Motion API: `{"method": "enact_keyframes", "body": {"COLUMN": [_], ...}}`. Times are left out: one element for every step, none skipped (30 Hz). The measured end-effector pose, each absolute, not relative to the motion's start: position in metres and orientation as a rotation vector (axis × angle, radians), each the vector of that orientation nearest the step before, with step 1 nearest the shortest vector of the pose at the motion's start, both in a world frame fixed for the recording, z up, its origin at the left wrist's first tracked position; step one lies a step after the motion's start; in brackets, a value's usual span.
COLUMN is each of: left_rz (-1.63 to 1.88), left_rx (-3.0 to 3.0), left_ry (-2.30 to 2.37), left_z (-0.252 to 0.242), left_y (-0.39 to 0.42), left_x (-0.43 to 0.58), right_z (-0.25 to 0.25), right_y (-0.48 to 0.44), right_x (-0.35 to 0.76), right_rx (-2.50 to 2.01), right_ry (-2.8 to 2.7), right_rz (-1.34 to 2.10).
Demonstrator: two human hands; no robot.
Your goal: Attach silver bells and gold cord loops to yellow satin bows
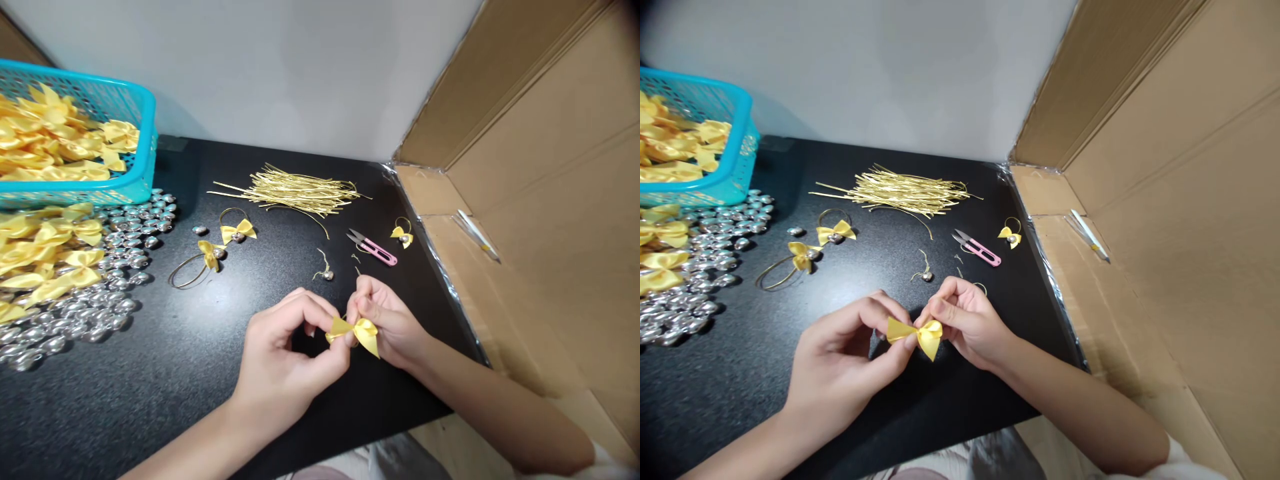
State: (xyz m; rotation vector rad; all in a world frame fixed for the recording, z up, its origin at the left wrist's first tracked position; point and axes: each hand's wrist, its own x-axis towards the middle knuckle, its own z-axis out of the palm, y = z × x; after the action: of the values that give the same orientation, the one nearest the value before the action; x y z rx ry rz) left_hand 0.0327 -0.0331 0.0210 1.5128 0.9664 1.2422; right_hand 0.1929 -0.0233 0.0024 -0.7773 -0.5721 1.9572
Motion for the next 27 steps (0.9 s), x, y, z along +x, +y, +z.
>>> {"method": "enact_keyframes", "body": {"left_rz": [1.235,1.228,1.221,1.214,1.209,1.204,1.197,1.193,1.186,1.178,1.170,1.161,1.152,1.142,1.133,1.126,1.116,1.104,1.096,1.093,1.101,1.124,1.161,1.197,1.216,1.210,1.182], "left_rx": [1.509,1.503,1.497,1.489,1.481,1.472,1.464,1.455,1.447,1.441,1.434,1.427,1.420,1.411,1.402,1.396,1.392,1.389,1.383,1.369,1.342,1.298,1.238,1.172,1.113,1.071,1.047], "left_ry": [0.968,0.969,0.969,0.970,0.969,0.968,0.967,0.965,0.966,0.966,0.968,0.972,0.976,0.980,0.984,0.986,0.992,1.000,1.016,1.035,1.056,1.077,1.096,1.110,1.121,1.128,1.128], "left_z": [0.0216,0.0221,0.0226,0.0229,0.0231,0.0232,0.0231,0.0229,0.0226,0.0223,0.0220,0.0216,0.0213,0.0209,0.0205,0.0201,0.0196,0.0190,0.0183,0.0176,0.0168,0.0162,0.0157,0.0154,0.0154,0.0156,0.0160], "left_y": [-0.0329,-0.0326,-0.0320,-0.0314,-0.0308,-0.0301,-0.0296,-0.0291,-0.0288,-0.0286,-0.0284,-0.0283,-0.0283,-0.0284,-0.0285,-0.0288,-0.0290,-0.0292,-0.0294,-0.0294,-0.0292,-0.0288,-0.0284,-0.0278,-0.0273,-0.0269,-0.0267], "left_x": [0.0326,0.0328,0.0331,0.0335,0.0339,0.0343,0.0345,0.0346,0.0344,0.0341,0.0338,0.0333,0.0328,0.0322,0.0316,0.0311,0.0305,0.0301,0.0299,0.0299,0.0302,0.0306,0.0312,0.0318,0.0323,0.0325,0.0325], "right_z": [0.0029,0.0032,0.0034,0.0036,0.0036,0.0035,0.0034,0.0033,0.0030,0.0028,0.0025,0.0022,0.0019,0.0017,0.0016,0.0016,0.0018,0.0023,0.0028,0.0036,0.0044,0.0051,0.0058,0.0064,0.0068,0.0071,0.0074], "right_y": [-0.0233,-0.0233,-0.0234,-0.0234,-0.0235,-0.0236,-0.0238,-0.0239,-0.0242,-0.0244,-0.0245,-0.0247,-0.0247,-0.0247,-0.0246,-0.0245,-0.0242,-0.0240,-0.0238,-0.0236,-0.0236,-0.0237,-0.0240,-0.0245,-0.0253,-0.0263,-0.0274], "right_x": [0.1929,0.1929,0.1929,0.1930,0.1931,0.1933,0.1935,0.1937,0.1939,0.1940,0.1941,0.1941,0.1940,0.1939,0.1938,0.1937,0.1935,0.1933,0.1931,0.1929,0.1926,0.1924,0.1923,0.1922,0.1922,0.1922,0.1922], "right_rx": [-0.784,-0.787,-0.784,-0.781,-0.782,-0.787,-0.796,-0.805,-0.812,-0.813,-0.805,-0.794,-0.782,-0.773,-0.770,-0.775,-0.788,-0.805,-0.824,-0.845,-0.866,-0.888,-0.910,-0.929,-0.941,-0.947,-0.949], "right_ry": [-0.576,-0.578,-0.579,-0.580,-0.581,-0.578,-0.575,-0.570,-0.566,-0.562,-0.560,-0.561,-0.560,-0.558,-0.557,-0.557,-0.560,-0.567,-0.579,-0.595,-0.617,-0.644,-0.677,-0.718,-0.765,-0.814,-0.860], "right_rz": [1.957,1.956,1.955,1.955,1.956,1.955,1.954,1.952,1.952,1.949,1.948,1.946,1.945,1.944,1.943,1.942,1.939,1.931,1.917,1.895,1.862,1.814,1.751,1.679,1.605,1.535,1.470]}}
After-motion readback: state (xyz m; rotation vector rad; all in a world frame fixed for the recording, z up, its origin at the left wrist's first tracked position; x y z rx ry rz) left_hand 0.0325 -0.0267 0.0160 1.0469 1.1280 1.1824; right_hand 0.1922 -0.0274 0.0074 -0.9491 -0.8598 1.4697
